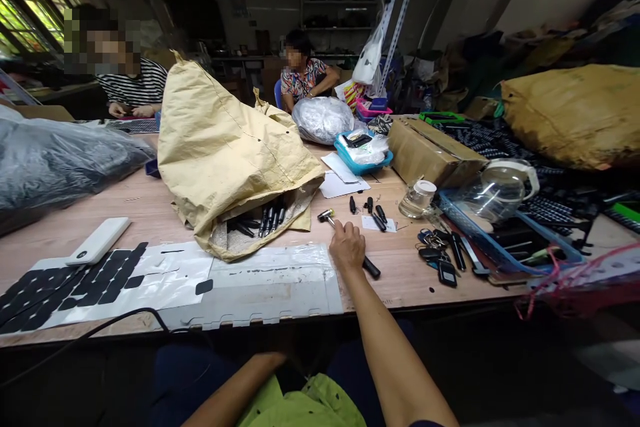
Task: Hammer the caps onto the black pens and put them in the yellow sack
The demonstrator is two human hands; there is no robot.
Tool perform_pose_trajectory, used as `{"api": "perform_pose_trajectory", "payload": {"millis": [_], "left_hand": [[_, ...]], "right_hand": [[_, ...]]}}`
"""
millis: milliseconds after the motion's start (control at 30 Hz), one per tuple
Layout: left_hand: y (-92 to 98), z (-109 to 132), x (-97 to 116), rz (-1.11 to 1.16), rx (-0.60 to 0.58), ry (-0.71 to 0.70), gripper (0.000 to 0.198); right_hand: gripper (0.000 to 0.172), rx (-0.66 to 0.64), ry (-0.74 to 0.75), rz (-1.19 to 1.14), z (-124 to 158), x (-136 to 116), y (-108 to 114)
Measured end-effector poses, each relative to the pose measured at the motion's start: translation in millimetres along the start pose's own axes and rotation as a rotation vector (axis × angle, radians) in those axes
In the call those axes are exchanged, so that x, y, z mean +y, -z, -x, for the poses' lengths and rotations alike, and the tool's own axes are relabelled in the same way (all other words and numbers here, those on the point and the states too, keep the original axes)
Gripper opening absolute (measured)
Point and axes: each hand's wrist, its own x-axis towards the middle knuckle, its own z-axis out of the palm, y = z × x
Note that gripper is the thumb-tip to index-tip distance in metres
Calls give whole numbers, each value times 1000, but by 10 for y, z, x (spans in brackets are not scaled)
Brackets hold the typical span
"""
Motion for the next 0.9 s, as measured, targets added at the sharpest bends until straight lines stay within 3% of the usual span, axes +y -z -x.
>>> {"api": "perform_pose_trajectory", "payload": {"millis": [133,233,367,433,500,567,633,700,733,800,900], "left_hand": [[-45,113,100,-149,-225,113,38],[18,331,274,-186,-231,69,43],[477,634,652,-214,-387,-211,34],[840,693,823,-35,-419,-348,25],[1230,633,940,180,-240,-385,26],[1599,455,997,232,150,-296,33],[1908,214,1002,109,563,-80,37],[2129,-16,970,-33,811,177,33],[2201,-109,947,-79,853,291,30],[2270,-237,900,-103,826,452,25],[2243,-303,849,-90,779,535,32]], "right_hand": [[36,20,3,-3,6,6,-20],[36,31,-4,-8,14,12,-45],[36,41,3,-6,20,30,-69],[36,43,10,-4,19,42,-74],[36,49,18,-5,18,50,-78],[36,57,21,-7,16,55,-84],[35,66,22,-8,15,56,-92],[34,76,26,-9,14,55,-99],[34,78,28,-8,14,54,-100],[34,78,26,-4,14,49,-98],[35,72,15,6,16,37,-89]]}}
